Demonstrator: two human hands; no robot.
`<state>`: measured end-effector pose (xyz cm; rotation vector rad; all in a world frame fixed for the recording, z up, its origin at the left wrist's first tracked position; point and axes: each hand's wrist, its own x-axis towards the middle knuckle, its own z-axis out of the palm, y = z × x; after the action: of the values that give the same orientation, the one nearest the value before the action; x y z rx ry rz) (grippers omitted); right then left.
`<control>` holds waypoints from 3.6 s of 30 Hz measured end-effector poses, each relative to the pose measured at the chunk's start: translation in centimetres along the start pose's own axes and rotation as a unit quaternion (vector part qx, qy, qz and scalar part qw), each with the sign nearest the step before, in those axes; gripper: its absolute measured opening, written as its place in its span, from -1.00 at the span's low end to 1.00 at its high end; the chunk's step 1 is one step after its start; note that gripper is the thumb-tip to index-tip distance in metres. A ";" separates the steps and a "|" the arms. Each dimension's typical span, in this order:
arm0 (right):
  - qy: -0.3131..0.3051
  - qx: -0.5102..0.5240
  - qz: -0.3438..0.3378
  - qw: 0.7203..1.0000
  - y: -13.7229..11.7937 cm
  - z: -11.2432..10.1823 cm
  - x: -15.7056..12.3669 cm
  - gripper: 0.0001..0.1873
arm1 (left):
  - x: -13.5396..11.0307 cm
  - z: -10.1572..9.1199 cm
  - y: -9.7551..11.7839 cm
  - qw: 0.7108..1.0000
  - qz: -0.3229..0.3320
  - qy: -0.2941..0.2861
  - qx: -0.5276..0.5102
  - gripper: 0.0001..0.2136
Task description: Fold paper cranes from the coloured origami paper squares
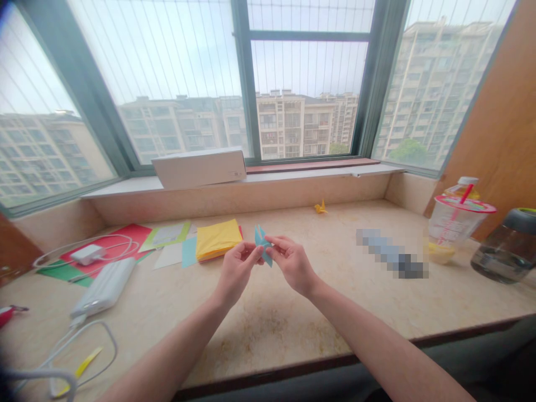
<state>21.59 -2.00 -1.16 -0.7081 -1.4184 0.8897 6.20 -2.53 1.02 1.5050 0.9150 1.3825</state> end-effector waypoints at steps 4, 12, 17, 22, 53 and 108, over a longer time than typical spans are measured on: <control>0.003 -0.016 0.005 1.000 0.5 -0.2 0.1 -0.68 | 0.0 0.2 -0.1 0.999 -0.004 -0.048 -0.007 -0.71; -0.014 0.036 0.035 0.999 -0.6 0.5 -0.1 -0.59 | 0.2 0.0 -0.2 1.000 0.008 0.003 0.022 -0.76; -0.049 0.045 0.058 0.996 -1.2 0.6 -0.1 -0.59 | 0.2 0.0 0.1 1.000 0.015 0.014 0.015 -0.77; -0.036 0.026 0.086 0.995 -0.9 0.4 0.1 -0.62 | 0.1 0.1 0.4 1.000 0.003 0.006 0.008 -0.77; 0.015 0.034 0.113 0.993 -1.1 0.1 0.4 -0.64 | -0.1 0.5 -1.0 0.995 -0.033 -0.076 -0.050 -0.72; 0.079 -0.151 -0.053 0.984 -0.8 -1.5 0.8 -0.68 | -0.2 0.0 -0.4 0.992 0.038 -0.117 -0.018 -0.66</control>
<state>23.11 -1.55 -0.12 -0.9019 -1.4484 0.5278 6.21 -2.58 0.61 1.6488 0.6905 1.2358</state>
